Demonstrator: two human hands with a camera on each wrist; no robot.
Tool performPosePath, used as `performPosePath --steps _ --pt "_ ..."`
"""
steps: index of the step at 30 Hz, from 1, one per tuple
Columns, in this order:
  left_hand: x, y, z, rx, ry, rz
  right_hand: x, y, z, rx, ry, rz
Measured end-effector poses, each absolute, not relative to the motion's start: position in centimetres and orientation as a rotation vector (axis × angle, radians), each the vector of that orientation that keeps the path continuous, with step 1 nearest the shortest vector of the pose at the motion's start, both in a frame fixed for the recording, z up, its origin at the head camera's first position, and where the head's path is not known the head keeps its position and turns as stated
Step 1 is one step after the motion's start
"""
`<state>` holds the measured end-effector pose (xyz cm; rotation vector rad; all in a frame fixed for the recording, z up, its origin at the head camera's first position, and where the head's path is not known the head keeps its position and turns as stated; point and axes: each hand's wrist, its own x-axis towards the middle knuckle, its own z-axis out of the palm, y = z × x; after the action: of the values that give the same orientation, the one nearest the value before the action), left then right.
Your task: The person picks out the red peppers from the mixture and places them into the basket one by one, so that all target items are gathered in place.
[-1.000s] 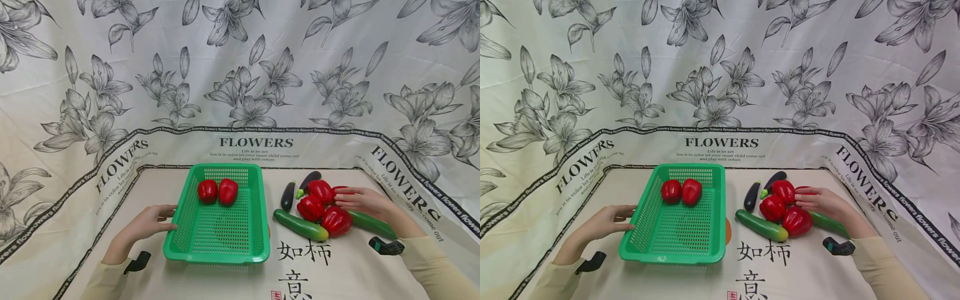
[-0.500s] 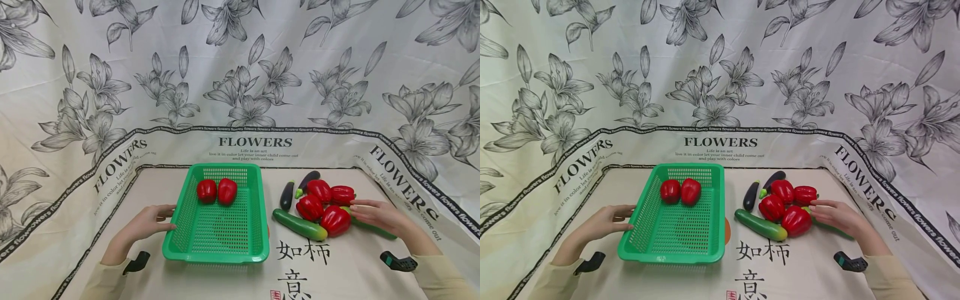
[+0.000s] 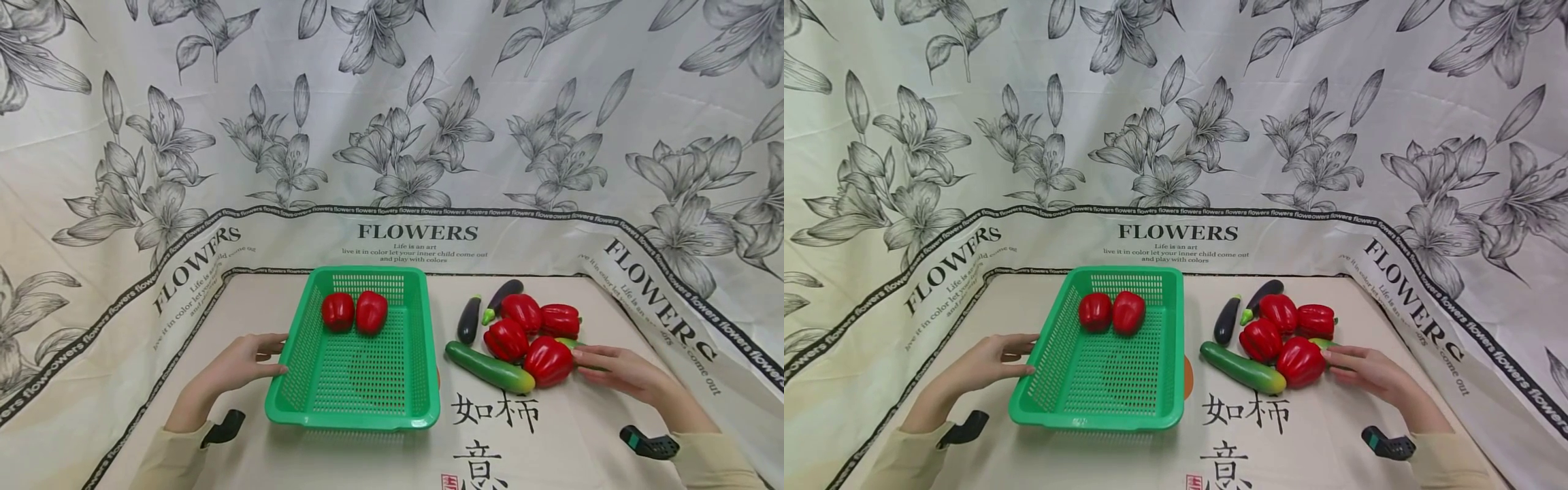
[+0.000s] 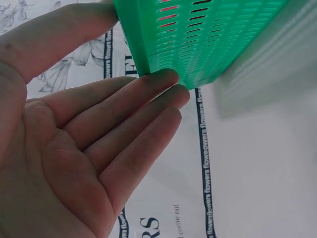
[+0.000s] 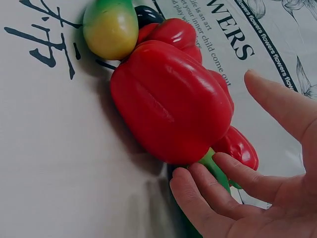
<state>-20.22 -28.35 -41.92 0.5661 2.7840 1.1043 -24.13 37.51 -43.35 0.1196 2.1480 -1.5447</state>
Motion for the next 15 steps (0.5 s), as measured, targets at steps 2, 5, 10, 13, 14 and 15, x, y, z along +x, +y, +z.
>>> performPosePath --steps 2,5,10,13,14,15 --pt "-20.2 -28.4 -41.9 0.566 2.783 1.106 -24.1 37.3 -43.5 0.145 2.138 -1.536" --pt "-20.2 -28.4 -42.0 0.564 2.783 1.113 -24.1 36.9 -43.6 0.168 2.118 -1.543" --pt "-20.2 -28.4 -42.0 0.565 2.791 1.107 -24.2 36.6 -43.9 0.163 2.106 -1.531" --pt "-20.2 -28.4 -42.1 0.563 2.792 1.103 -24.2 36.4 -44.1 0.16 2.102 -1.52" --pt "-20.2 -28.4 -42.1 0.562 2.792 1.105 -24.2 36.3 -44.2 0.158 2.099 -1.52" --pt "-20.2 -28.4 -42.2 0.564 2.793 1.105 -24.2 36.2 -44.2 0.153 2.101 -1.516"
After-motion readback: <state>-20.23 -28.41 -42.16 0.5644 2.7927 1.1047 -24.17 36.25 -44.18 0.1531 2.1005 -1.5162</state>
